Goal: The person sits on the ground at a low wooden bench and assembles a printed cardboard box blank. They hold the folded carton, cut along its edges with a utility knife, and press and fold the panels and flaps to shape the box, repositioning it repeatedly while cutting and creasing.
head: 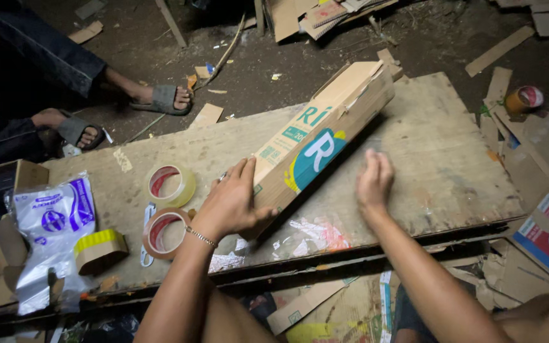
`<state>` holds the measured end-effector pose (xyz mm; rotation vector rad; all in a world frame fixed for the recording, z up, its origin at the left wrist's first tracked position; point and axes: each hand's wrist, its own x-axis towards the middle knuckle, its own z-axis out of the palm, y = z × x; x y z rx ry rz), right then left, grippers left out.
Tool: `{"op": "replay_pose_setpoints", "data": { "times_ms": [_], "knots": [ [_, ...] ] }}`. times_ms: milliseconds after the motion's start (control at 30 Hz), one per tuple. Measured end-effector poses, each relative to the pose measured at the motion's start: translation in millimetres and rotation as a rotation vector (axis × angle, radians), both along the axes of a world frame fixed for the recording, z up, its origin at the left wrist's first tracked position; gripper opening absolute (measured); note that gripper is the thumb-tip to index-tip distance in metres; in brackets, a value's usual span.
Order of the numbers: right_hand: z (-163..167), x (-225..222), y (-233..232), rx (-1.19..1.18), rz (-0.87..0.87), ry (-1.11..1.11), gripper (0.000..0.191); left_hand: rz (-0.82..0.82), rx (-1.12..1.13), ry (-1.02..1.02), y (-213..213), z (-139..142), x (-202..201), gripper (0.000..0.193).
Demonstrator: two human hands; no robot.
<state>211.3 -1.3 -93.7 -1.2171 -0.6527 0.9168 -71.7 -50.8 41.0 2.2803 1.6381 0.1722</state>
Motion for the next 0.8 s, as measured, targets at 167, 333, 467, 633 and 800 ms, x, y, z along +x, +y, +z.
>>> {"op": "replay_pose_setpoints", "data": {
  "times_ms": [167,333,467,633,800],
  "knots": [
    [38,8,17,0.253,-0.021,-0.682,0.031,-0.047,0.004,0.052,0,4,-2,0.122],
    [52,16,32,0.147,0.070,-0.626,0.018,-0.073,0.044,0.062,-10,10,6,0.118],
    [37,33,48,0.239,0.304,-0.378,0.006,-0.080,0.031,0.111,-16,16,11,0.114],
    [26,35,55,0.173,0.320,-0.222,0.006,-0.115,0.051,0.107,-19,15,12,0.099],
    [30,25,26,0.138,-0.067,-0.620,0.026,-0.130,0.044,0.096,-18,6,11,0.093]
  ]
}}
